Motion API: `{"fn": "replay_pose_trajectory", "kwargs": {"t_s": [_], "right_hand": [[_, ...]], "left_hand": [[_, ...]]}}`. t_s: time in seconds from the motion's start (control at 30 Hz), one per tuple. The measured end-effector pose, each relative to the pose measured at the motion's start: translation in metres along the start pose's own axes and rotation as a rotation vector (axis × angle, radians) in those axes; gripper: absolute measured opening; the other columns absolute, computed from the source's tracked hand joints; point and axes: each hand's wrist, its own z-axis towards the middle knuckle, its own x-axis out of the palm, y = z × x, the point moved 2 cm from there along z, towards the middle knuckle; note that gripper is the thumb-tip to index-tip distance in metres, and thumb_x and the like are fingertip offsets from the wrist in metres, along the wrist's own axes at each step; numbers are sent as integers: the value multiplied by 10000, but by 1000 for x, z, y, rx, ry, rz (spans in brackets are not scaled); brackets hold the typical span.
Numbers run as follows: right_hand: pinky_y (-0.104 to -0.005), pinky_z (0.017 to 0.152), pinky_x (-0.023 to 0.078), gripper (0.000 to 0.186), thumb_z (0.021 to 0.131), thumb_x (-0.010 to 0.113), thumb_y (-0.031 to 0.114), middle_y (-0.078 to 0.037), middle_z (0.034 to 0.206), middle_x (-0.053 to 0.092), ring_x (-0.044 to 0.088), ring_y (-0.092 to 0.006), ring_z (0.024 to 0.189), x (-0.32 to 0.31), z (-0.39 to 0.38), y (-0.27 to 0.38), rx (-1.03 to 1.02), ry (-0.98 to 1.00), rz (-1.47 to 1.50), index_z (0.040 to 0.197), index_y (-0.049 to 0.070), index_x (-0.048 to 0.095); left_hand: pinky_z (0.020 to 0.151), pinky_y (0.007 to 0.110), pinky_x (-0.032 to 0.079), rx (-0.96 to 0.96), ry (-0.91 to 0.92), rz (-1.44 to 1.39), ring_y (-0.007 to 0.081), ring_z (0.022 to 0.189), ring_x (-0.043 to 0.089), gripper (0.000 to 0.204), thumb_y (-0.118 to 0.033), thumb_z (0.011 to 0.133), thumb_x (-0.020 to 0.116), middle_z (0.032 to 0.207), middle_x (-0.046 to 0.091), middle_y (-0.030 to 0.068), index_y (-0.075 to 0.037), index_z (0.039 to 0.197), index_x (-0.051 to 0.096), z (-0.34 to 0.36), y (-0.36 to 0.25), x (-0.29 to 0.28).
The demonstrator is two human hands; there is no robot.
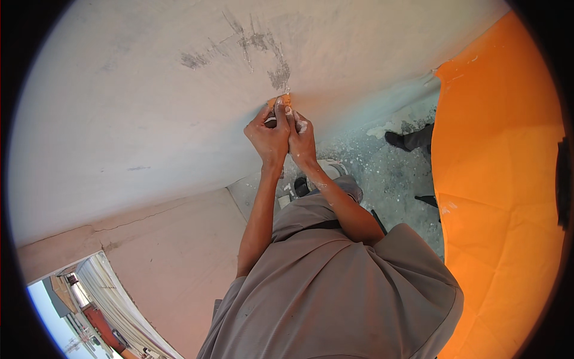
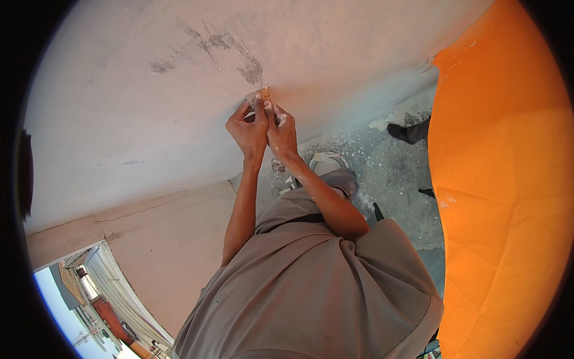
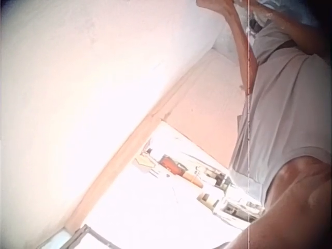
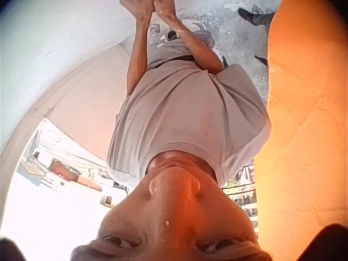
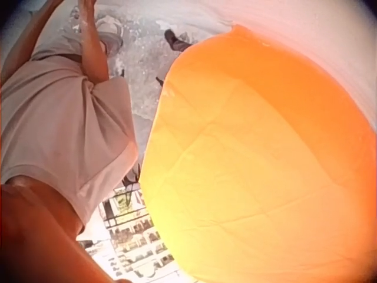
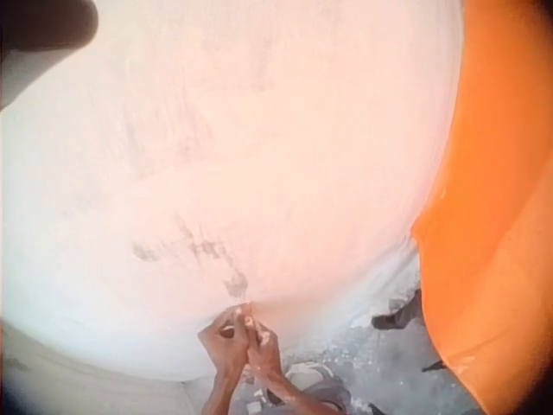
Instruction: Scraping and smoothing putty on a wall using a putty knife to repair surface imperfections.
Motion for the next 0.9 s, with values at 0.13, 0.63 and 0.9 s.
{"fn": "replay_pose_trajectory", "kwargs": {"t_s": [0.13,0.63,0.9], "right_hand": [[-299,545,402,423,1091,484,336,10,661,547,445,-56,641,0,5,5,48,17,38,939,-23,650],[-289,644,464,440,1100,473,363,-9,764,607,499,-68,749,4,9,-13,-84,19,73,995,-23,657],[-298,650,479,449,1104,458,365,-23,770,641,523,-89,727,5,2,-8,37,50,109,1003,-22,662]], "left_hand": [[530,255,464,85,-39,-61,33,606,551,263,-154,954,708,619,651,48,76,827,691,6,-6,3],[554,257,509,124,-26,-59,58,619,627,183,-131,951,701,705,723,98,29,1021,758,1,-1,4],[550,252,502,105,-59,-8,47,618,617,160,-108,954,692,694,715,92,28,1004,758,0,4,2]]}}
